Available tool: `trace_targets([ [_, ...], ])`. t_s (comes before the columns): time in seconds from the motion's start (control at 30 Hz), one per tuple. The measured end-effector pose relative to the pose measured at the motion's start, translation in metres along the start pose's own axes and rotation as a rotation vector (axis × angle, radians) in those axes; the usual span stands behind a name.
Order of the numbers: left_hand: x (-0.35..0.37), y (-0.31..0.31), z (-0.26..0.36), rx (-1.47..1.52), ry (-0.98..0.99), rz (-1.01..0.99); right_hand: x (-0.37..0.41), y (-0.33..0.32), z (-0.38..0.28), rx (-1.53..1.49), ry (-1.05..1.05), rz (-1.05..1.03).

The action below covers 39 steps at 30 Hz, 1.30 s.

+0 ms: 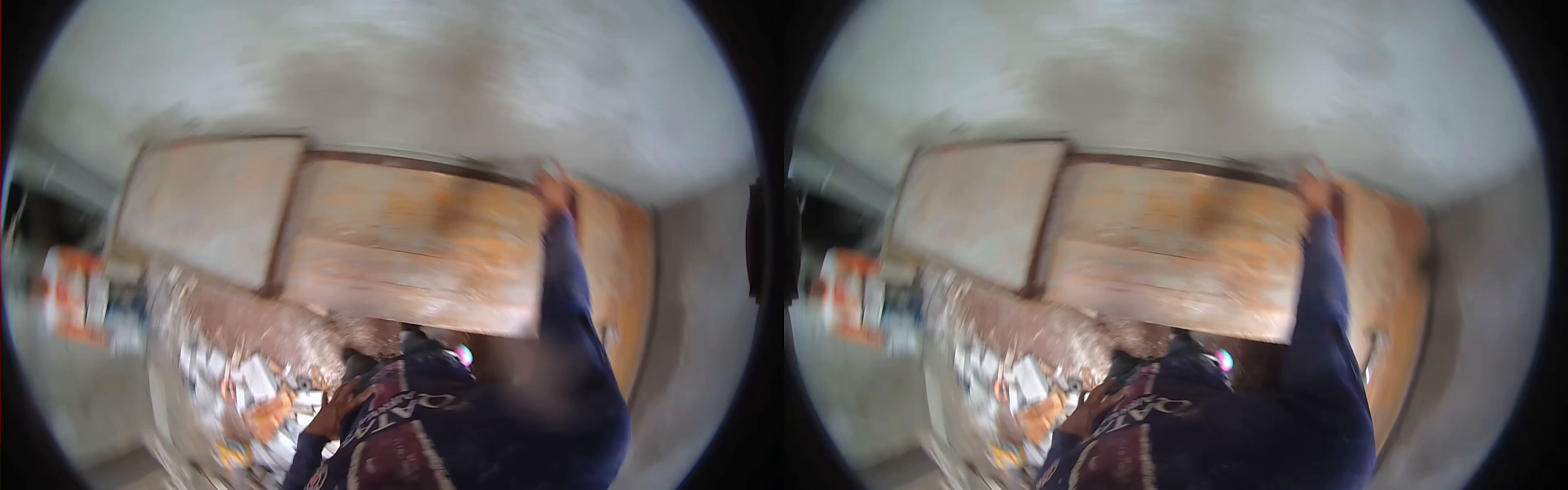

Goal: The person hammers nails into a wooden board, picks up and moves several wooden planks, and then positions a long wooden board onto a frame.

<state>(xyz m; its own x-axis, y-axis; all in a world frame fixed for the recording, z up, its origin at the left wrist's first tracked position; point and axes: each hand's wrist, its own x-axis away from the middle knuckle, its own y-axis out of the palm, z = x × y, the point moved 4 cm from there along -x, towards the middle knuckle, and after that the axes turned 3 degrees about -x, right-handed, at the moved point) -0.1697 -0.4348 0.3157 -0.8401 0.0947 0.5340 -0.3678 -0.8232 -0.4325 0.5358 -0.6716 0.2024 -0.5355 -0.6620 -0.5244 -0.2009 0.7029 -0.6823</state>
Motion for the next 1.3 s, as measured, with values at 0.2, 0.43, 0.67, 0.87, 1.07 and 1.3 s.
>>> trace_targets([
  [0.2, -0.007, 0.021, 0.005, -0.162, -0.075, 0.062, 0.138, 0.133, -0.118, 0.410, 0.351, -0.299],
  [0.43, 0.007, 0.060, -0.018, -0.107, -0.087, 0.208, 0.139, 0.161, -0.259, 0.554, 0.399, -0.473],
  [0.67, 0.048, 0.132, -0.034, 0.161, -0.009, 0.497, 0.107, 0.172, -0.266, 0.543, 0.382, -0.683],
  [0.87, 0.081, 0.197, -0.020, 0.258, -0.102, 0.693, 0.097, 0.191, -0.309, 0.621, 0.116, -0.755],
  [1.07, 0.103, 0.242, -0.005, 0.346, -0.294, 0.834, 0.092, 0.221, -0.357, 0.596, -0.055, -0.800],
  [1.3, 0.105, 0.266, -0.007, 0.426, -0.383, 0.874, 0.077, 0.252, -0.393, 0.572, -0.199, -0.854],
])
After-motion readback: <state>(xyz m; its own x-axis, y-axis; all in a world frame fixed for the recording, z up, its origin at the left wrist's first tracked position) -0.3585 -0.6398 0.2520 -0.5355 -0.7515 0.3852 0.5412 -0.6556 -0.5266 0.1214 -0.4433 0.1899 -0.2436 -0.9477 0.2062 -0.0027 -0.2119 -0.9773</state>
